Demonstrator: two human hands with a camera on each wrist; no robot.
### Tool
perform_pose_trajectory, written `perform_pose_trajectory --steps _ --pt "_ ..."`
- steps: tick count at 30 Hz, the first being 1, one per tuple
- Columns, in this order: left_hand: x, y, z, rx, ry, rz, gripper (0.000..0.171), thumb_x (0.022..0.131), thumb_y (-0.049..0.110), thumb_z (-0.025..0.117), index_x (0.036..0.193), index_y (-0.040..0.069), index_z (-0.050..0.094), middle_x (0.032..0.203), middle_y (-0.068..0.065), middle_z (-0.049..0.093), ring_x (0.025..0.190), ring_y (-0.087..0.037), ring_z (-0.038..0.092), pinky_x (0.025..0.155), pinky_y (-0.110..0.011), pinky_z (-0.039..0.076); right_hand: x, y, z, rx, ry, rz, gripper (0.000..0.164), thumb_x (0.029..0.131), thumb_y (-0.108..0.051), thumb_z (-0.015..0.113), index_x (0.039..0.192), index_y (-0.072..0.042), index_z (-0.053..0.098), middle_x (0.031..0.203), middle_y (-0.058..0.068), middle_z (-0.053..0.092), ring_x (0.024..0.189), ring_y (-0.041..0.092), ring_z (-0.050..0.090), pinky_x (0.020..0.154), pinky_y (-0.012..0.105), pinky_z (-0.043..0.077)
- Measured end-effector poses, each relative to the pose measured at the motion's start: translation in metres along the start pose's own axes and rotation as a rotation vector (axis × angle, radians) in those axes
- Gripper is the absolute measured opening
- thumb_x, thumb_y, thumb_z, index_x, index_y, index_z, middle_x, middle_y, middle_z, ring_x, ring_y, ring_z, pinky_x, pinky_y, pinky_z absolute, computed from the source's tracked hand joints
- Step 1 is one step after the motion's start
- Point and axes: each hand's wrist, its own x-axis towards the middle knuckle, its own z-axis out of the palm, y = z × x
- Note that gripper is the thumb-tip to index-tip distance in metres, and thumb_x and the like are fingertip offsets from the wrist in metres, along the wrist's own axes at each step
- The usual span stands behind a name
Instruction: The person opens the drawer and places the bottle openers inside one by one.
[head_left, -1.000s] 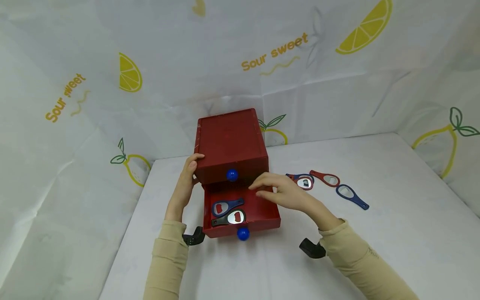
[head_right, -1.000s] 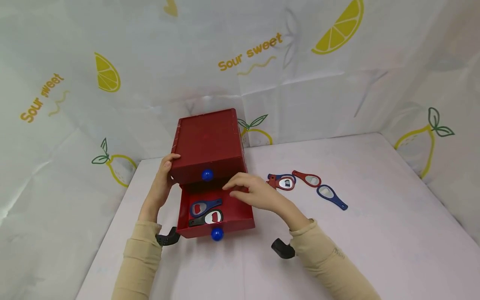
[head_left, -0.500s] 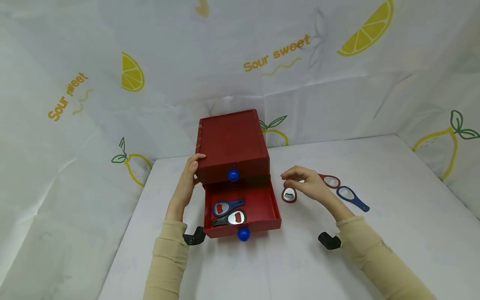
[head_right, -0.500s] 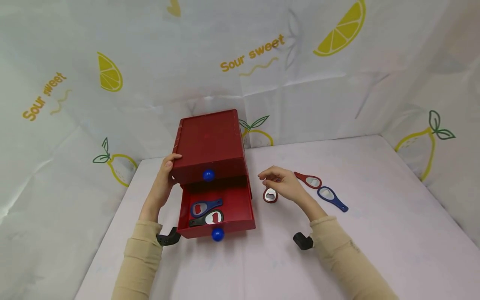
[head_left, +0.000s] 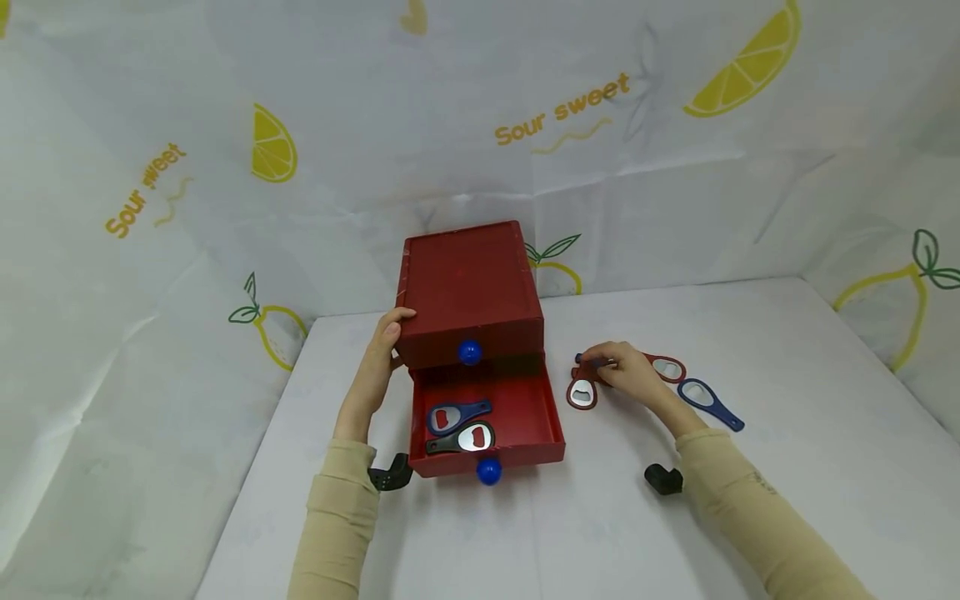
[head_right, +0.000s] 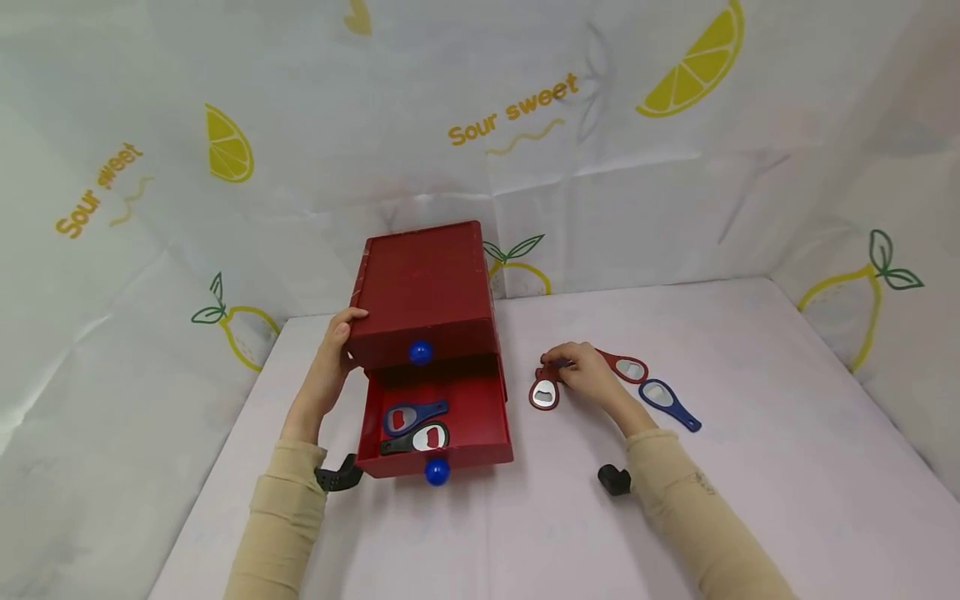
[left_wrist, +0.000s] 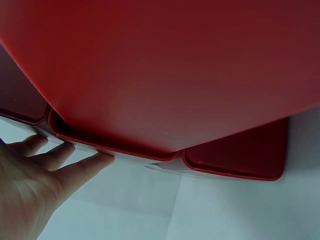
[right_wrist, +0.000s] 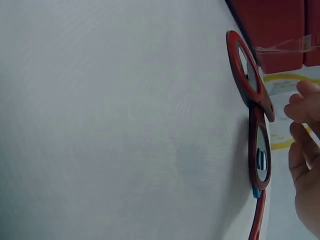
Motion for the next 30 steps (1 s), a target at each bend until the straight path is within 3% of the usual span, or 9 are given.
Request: perform_pose_trajectory --steps 4,8,12,18,30 --pt "0.000 -0.001 0.000 0.007 -0.001 0.002 0.045 0.098 0.045 0.025 0.132 0.018 0.035 0.139 -0.009 0.032 0.121 -0.026 0.036 0.095 -0.048 0.037 -0.002 0.010 0.003 -0.105 -0.035 -0.039 0.036 0.081 0.009 0.051 0.111 -0.001 0.066 0.113 0.016 0.066 0.100 0.031 0.057 0.085 0.042 0.047" --pt "-0.001 -0.001 0.000 0.012 0.000 0.001 0.047 0.097 0.048 0.026 0.132 0.018 0.035 0.140 -0.009 0.031 0.121 -0.027 0.036 0.095 -0.048 0.037 -0.007 0.012 0.005 -0.246 -0.099 -0.008 0.038 0.080 0.003 0.056 0.116 -0.006 0.064 0.121 0.014 0.060 0.100 0.029 0.046 0.078 0.036 0.041" --pt "-0.001 -0.001 0.000 0.006 -0.002 0.005 0.046 0.098 0.047 0.026 0.132 0.018 0.035 0.140 -0.008 0.031 0.121 -0.026 0.036 0.095 -0.048 0.037 -0.009 0.009 0.006 -0.339 -0.112 -0.004 0.034 0.080 -0.004 0.062 0.114 -0.008 0.065 0.117 0.014 0.056 0.099 0.030 0.044 0.077 0.036 0.040" --pt "-0.001 -0.001 0.000 0.005 0.001 0.001 0.045 0.098 0.045 0.025 0.132 0.017 0.035 0.140 -0.008 0.031 0.122 -0.026 0.035 0.096 -0.048 0.036 -0.011 0.006 0.006 -0.361 -0.074 -0.010 0.023 0.077 -0.010 0.070 0.100 -0.009 0.068 0.106 0.014 0.059 0.089 0.026 0.044 0.071 0.032 0.034" --pt "0.000 -0.001 0.000 0.013 -0.001 0.007 0.046 0.098 0.046 0.025 0.132 0.017 0.035 0.140 -0.008 0.031 0.122 -0.026 0.036 0.096 -0.050 0.036 -0.018 0.001 0.001 -0.353 -0.052 -0.063 0.020 0.074 -0.011 0.074 0.092 -0.006 0.070 0.090 0.010 0.066 0.081 0.021 0.043 0.069 0.030 0.031"
